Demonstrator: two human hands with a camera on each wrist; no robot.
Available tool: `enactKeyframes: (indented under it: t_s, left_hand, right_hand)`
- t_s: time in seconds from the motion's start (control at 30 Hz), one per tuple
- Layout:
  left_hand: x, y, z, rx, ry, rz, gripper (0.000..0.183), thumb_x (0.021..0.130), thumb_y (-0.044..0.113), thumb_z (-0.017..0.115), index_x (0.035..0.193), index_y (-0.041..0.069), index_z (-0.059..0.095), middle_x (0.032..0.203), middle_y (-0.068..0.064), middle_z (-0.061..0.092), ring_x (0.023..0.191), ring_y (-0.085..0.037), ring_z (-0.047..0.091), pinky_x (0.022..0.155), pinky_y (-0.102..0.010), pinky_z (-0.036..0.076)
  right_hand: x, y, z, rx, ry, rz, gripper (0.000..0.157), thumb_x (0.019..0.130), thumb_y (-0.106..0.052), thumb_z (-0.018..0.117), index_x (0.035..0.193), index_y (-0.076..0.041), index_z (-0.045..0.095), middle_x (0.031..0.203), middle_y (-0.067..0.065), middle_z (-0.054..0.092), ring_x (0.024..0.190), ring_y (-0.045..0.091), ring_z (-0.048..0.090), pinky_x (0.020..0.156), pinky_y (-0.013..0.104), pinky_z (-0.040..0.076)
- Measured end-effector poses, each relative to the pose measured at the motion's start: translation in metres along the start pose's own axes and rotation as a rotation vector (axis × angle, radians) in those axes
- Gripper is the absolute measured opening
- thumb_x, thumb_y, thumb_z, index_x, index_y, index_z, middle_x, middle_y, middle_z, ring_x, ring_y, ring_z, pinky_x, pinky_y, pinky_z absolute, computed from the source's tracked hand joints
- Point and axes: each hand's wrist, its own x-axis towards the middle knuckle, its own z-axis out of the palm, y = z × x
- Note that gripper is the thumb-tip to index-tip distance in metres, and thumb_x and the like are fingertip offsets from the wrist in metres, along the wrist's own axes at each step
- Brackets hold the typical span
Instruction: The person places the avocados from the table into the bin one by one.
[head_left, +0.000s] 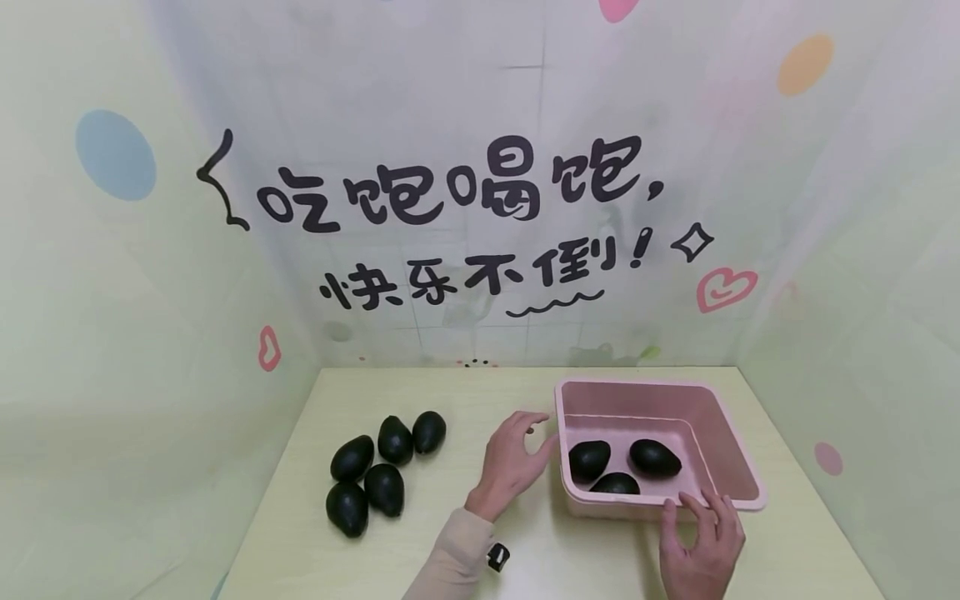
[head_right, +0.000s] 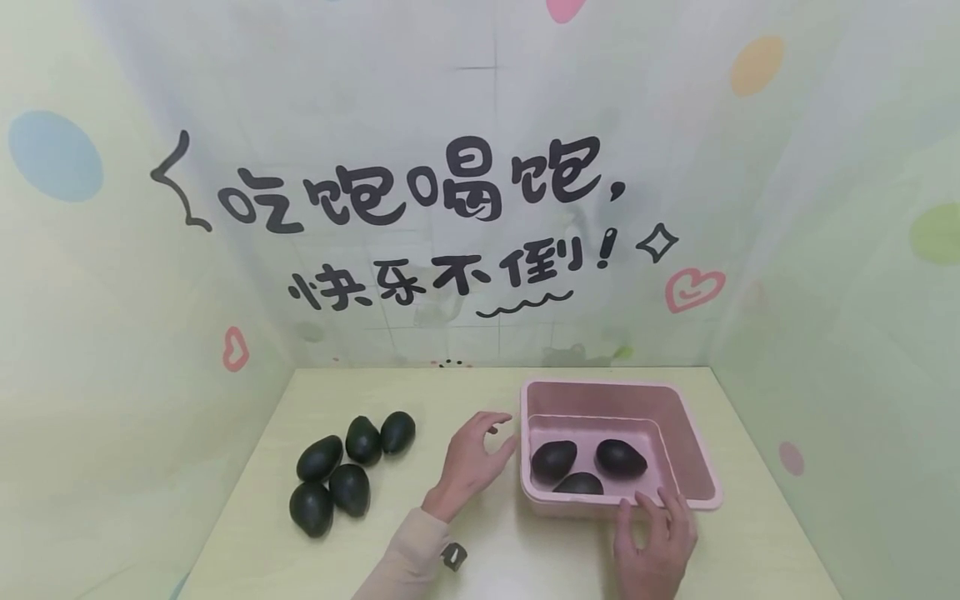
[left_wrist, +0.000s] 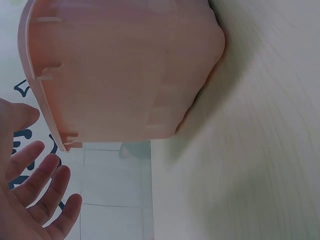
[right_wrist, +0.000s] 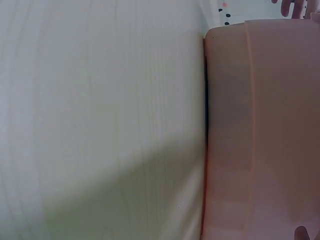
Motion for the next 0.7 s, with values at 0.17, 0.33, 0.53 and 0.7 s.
enactKeyframes:
  t_s: [0.17, 0.33, 0.53, 0.7]
  left_hand:
    - [-0.006, -0.010, -0.001, 0.026, 0.009, -0.018, 0.038, 0.097, 0.037, 0.075, 0.129, 0.016, 0.076, 0.123, 0.001, 0.075, 0.103, -0.017, 0.071, 0.085, -0.032, 0.057]
    - [-0.009, -0.017, -0.006, 0.042, 0.031, -0.044, 0.035, 0.096, 0.031, 0.077, 0.128, 0.017, 0.076, 0.124, 0.000, 0.075, 0.104, -0.018, 0.071, 0.085, -0.034, 0.058]
    - [-0.011, -0.025, -0.009, 0.050, 0.048, -0.062, 0.034, 0.096, 0.030, 0.077, 0.127, 0.016, 0.076, 0.124, -0.001, 0.075, 0.104, -0.019, 0.071, 0.084, -0.036, 0.058]
    - [-0.015, -0.031, -0.012, 0.054, 0.039, -0.087, 0.036, 0.097, 0.031, 0.076, 0.129, 0.016, 0.076, 0.125, -0.001, 0.075, 0.104, -0.019, 0.071, 0.085, -0.036, 0.058]
  right_hand:
    - [0.000, 0.000, 0.000, 0.001, 0.004, 0.000, 0.045, 0.095, -0.037, 0.072, 0.095, 0.008, 0.075, 0.116, 0.034, 0.068, 0.143, 0.019, 0.050, 0.126, 0.029, 0.030]
    - [0.000, 0.000, 0.000, -0.003, 0.001, 0.002, 0.043, 0.094, -0.036, 0.073, 0.096, 0.008, 0.075, 0.117, 0.034, 0.068, 0.142, 0.024, 0.051, 0.126, 0.030, 0.030]
    - [-0.001, 0.000, 0.000, -0.004, 0.010, 0.002, 0.045, 0.094, -0.037, 0.072, 0.095, 0.008, 0.075, 0.117, 0.034, 0.068, 0.144, 0.015, 0.049, 0.126, 0.029, 0.030]
    - [-0.001, 0.000, 0.001, 0.003, 0.013, -0.006, 0.045, 0.094, -0.037, 0.072, 0.094, 0.008, 0.075, 0.116, 0.034, 0.068, 0.143, 0.016, 0.049, 0.126, 0.029, 0.030]
